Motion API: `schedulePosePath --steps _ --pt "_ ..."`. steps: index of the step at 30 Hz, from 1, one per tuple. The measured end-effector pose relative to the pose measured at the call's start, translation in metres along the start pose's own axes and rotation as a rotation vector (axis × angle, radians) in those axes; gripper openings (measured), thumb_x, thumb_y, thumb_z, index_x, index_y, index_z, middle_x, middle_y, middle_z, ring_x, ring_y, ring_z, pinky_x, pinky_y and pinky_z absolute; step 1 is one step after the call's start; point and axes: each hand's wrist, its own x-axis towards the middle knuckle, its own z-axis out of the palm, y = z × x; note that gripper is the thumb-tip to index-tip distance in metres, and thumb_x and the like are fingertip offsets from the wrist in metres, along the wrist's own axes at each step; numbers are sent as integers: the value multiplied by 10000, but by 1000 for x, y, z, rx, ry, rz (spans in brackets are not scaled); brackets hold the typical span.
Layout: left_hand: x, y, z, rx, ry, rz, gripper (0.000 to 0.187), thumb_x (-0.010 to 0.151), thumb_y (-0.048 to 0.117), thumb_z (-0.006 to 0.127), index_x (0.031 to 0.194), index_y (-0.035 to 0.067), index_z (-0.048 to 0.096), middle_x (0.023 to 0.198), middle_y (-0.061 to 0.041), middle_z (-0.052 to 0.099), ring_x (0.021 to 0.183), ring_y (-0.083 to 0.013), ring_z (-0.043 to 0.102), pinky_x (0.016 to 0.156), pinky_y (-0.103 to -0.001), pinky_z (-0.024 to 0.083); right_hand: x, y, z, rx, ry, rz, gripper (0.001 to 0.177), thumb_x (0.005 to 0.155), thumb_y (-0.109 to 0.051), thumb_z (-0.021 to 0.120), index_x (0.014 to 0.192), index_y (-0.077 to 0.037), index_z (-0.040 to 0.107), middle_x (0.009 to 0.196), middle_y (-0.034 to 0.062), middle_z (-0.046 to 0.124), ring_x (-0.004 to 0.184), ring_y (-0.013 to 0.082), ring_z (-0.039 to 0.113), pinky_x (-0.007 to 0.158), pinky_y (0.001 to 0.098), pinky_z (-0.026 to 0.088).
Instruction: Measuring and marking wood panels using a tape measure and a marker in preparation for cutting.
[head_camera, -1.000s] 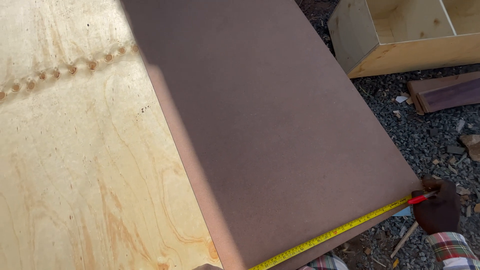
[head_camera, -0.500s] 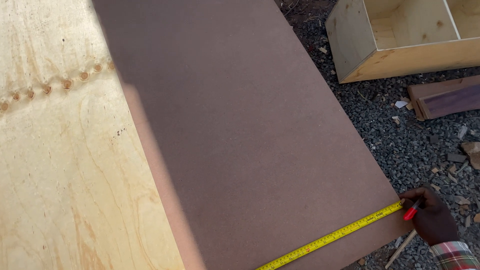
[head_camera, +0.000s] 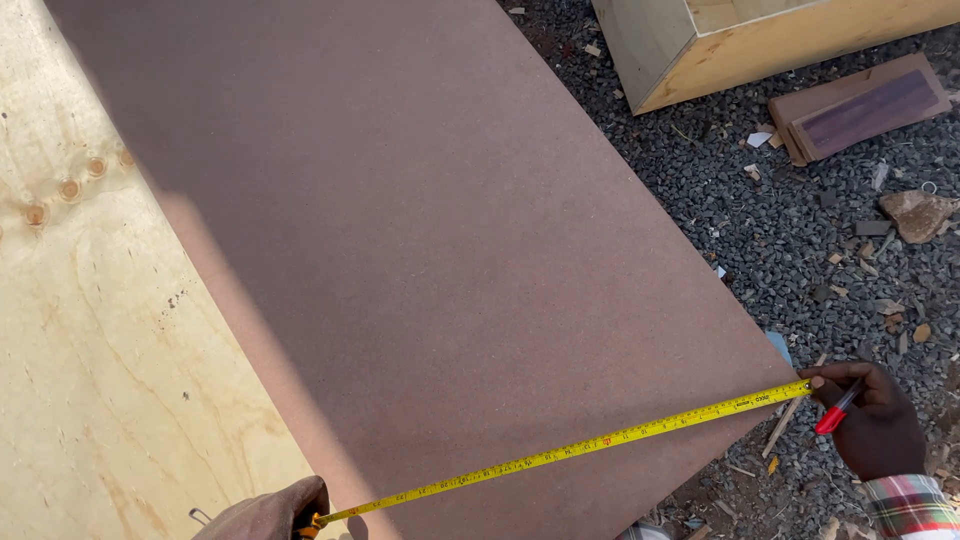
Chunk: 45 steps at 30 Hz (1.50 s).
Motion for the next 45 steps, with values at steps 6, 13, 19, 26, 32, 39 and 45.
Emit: schedulePosePath --steps 6,13,19,26,32,39,45 --pt "53 -37 -46 319 293 427 462 914 671 803 1092 310 576 1040 79 851 946 -283 813 884 -463 610 -82 68 12 203 103 -3 162 1238 77 759 1352 165 686 1313 359 830 1023 475 818 864 560 700" --pt "84 -113 -168 364 406 483 411 962 547 784 1366 474 749 1234 -2 876 1158 -311 845 1094 -403 651 -263 114 129 440 158 132 158 1161 137 752 1278 147 646 1289 358 816 1017 470 817 953 542 692" --pt "156 -159 -266 542 880 857 454 981 443 770 1423 463 870 1216 -2 894 1057 -305 860 1189 -450 612 -462 43 261 666 256 363 222 1103 91 736 1320 109 694 1319 348 838 1039 484 850 969 552 700" --pt "249 -165 -352 623 1090 883 374 1202 493 611 1452 513 889 969 143 936 1060 -120 785 1065 -355 531 -519 -19 336 892 378 315 180 1043 52 795 1207 84 729 1217 295 825 1026 397 824 1000 542 746" --pt "376 -168 -390 35 819 1138 278 1291 84 708 1300 -131 883 949 -315 794 687 -306 583 637 -415 452 -529 -92 358 477 381 308 187 1098 -252 816 1202 -98 792 1052 85 793 984 250 789 944 420 650" --pt "395 -135 -397 112 965 1158 306 1321 145 817 1171 -119 850 1003 -269 766 861 -357 713 731 -460 540 -529 -103 371 343 464 317 163 1087 -251 832 1166 -108 822 891 51 741 821 195 682 803 388 551" --pt "236 -109 -363 697 1178 455 426 1164 709 492 1330 599 869 1224 -85 955 1302 -397 719 1039 -556 435 -516 -64 374 368 417 312 117 1119 -181 836 1159 -77 801 995 80 762 885 187 654 831 366 518"
